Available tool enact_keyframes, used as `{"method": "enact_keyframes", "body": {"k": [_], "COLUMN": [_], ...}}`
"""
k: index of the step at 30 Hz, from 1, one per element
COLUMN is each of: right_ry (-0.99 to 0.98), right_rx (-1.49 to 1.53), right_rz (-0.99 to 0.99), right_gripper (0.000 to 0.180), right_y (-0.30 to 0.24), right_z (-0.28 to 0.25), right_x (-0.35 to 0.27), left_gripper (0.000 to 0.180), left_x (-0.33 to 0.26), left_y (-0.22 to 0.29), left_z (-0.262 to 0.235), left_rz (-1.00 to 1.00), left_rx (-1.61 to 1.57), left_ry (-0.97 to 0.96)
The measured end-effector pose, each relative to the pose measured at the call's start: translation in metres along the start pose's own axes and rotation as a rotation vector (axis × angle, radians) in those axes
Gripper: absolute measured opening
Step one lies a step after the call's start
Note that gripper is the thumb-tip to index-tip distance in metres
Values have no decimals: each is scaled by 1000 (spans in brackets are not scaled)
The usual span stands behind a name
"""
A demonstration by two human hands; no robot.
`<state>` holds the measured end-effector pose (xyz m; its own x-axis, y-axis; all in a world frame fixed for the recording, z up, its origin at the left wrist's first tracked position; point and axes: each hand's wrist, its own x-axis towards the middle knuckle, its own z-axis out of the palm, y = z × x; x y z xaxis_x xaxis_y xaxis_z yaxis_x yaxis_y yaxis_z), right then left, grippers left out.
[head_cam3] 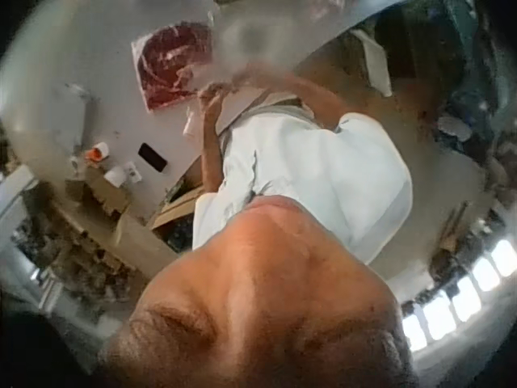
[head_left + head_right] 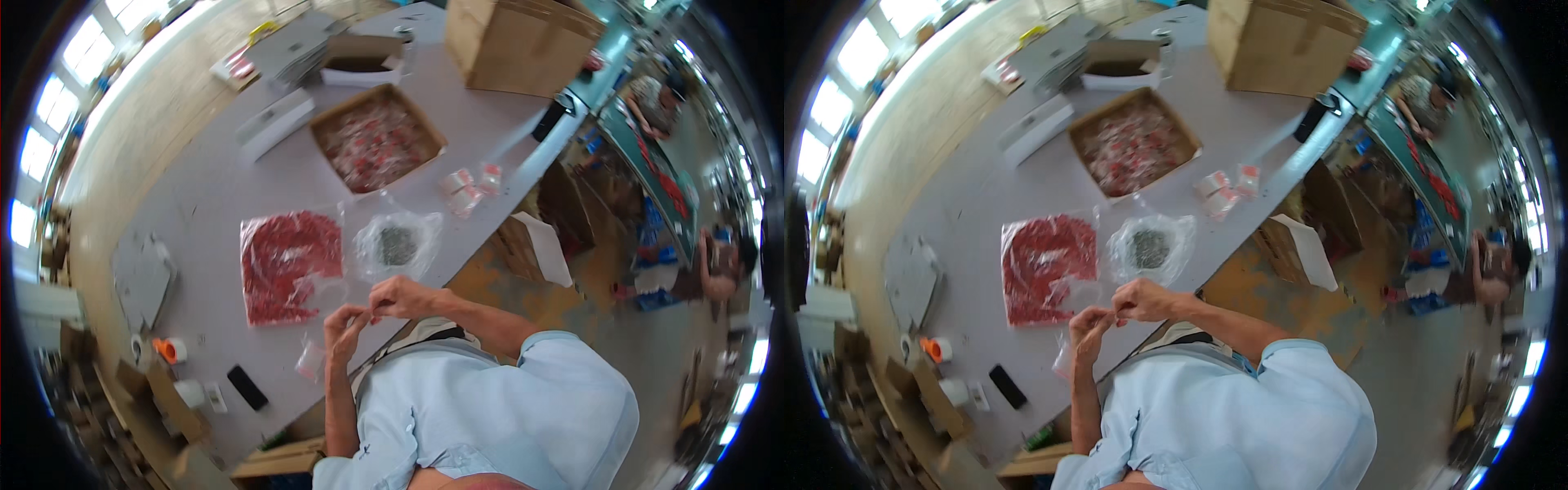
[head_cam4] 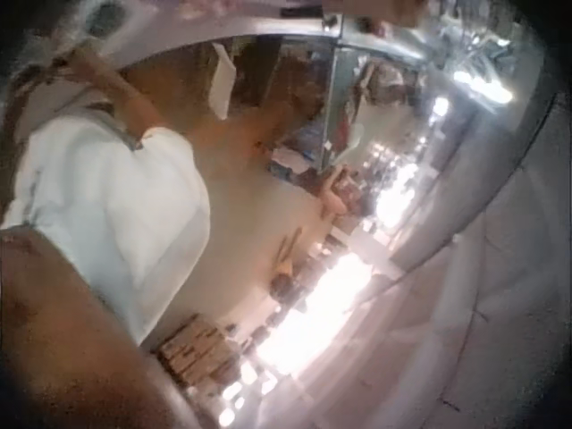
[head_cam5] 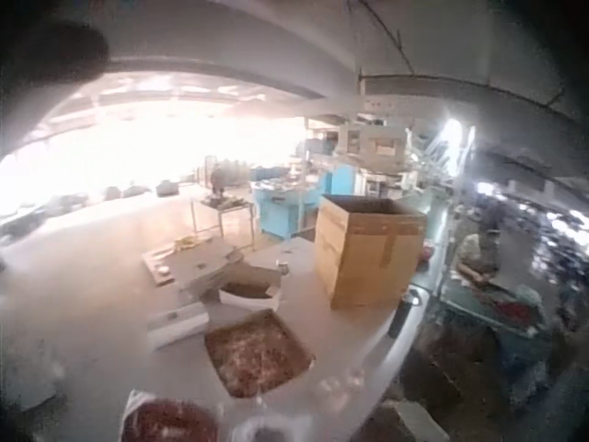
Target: Placing small plastic components into small resealable plastic bags.
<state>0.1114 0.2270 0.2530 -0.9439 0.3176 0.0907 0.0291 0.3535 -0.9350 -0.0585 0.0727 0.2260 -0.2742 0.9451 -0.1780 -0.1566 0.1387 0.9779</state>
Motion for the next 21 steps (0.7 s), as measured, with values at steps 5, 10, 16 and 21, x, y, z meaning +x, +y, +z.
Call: {"method": "enact_keyframes", "body": {"k": [5,10,16,21], "right_ry": [-92,86,464,36], "right_rx": [304,456,594,405], "right_rz": [395,448,487,659], "right_gripper": [9,12,19,28], "right_y": [1,48,69,86], "right_z": [-3,-36,-108,-14], "right_x": [-3,23,96,79], "left_gripper": [20,20,13,21], "left_x": [-5,-27,-63,-84], "left_y": [-8,-42,-63,-66], "left_z": [-5,-31,-33,-46], "left_rz": [-90,-116,-151,-185], "left_rx": [-180,-193,-236,387], "left_ry": [113,437,516,616]}}
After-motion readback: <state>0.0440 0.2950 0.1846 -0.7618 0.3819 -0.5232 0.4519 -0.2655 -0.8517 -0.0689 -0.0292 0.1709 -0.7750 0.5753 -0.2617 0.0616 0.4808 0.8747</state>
